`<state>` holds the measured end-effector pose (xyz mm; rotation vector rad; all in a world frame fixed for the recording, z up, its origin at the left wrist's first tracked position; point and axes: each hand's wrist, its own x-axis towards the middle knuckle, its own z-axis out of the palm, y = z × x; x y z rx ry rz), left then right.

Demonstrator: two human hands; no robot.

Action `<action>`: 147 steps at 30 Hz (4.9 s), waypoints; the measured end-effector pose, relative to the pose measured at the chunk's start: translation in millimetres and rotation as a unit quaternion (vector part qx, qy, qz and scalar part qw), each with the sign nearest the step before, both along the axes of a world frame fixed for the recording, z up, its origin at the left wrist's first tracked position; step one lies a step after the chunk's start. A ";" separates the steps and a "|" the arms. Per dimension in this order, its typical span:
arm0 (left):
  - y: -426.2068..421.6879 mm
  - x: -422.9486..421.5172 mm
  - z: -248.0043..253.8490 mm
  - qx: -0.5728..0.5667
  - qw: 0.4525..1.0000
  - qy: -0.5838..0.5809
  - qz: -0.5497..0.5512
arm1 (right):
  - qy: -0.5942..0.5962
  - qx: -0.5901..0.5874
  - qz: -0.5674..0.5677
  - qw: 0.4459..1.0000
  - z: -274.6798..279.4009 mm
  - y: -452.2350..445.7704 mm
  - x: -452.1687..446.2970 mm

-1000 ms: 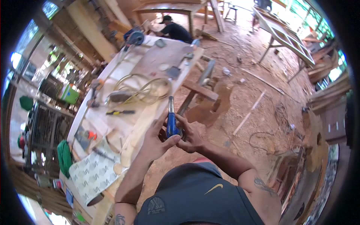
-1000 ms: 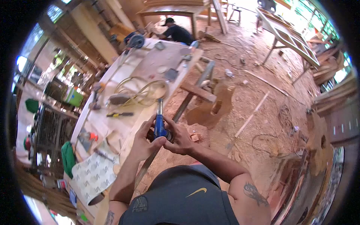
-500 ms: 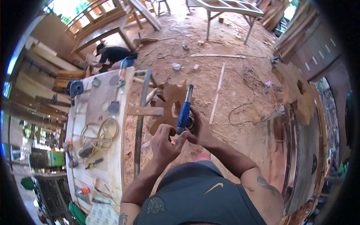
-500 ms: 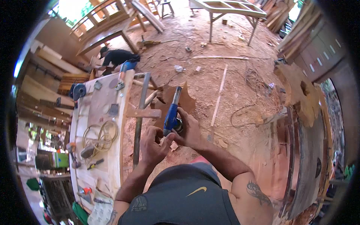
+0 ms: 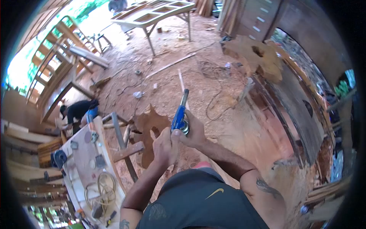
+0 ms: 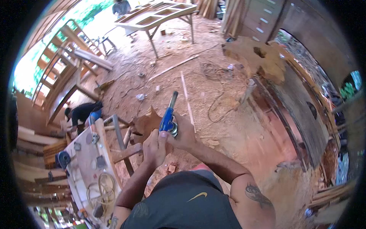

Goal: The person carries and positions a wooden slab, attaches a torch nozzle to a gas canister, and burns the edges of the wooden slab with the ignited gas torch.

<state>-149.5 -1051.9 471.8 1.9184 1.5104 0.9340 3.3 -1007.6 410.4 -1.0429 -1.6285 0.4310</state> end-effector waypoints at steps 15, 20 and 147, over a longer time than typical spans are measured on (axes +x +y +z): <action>2.8 -2.9 -7.7 0.027 0.988 -0.010 -0.152 | -0.066 0.011 -0.122 0.990 0.5 -48.5 18.1; 5.1 -3.6 -12.4 0.037 0.984 -0.011 -0.176 | -0.065 -0.015 -0.130 0.989 -10.2 -54.7 20.0; 913.6 84.0 -343.4 -0.423 0.814 0.305 -0.257 | 0.162 -0.470 -0.569 0.655 -249.9 551.6 313.4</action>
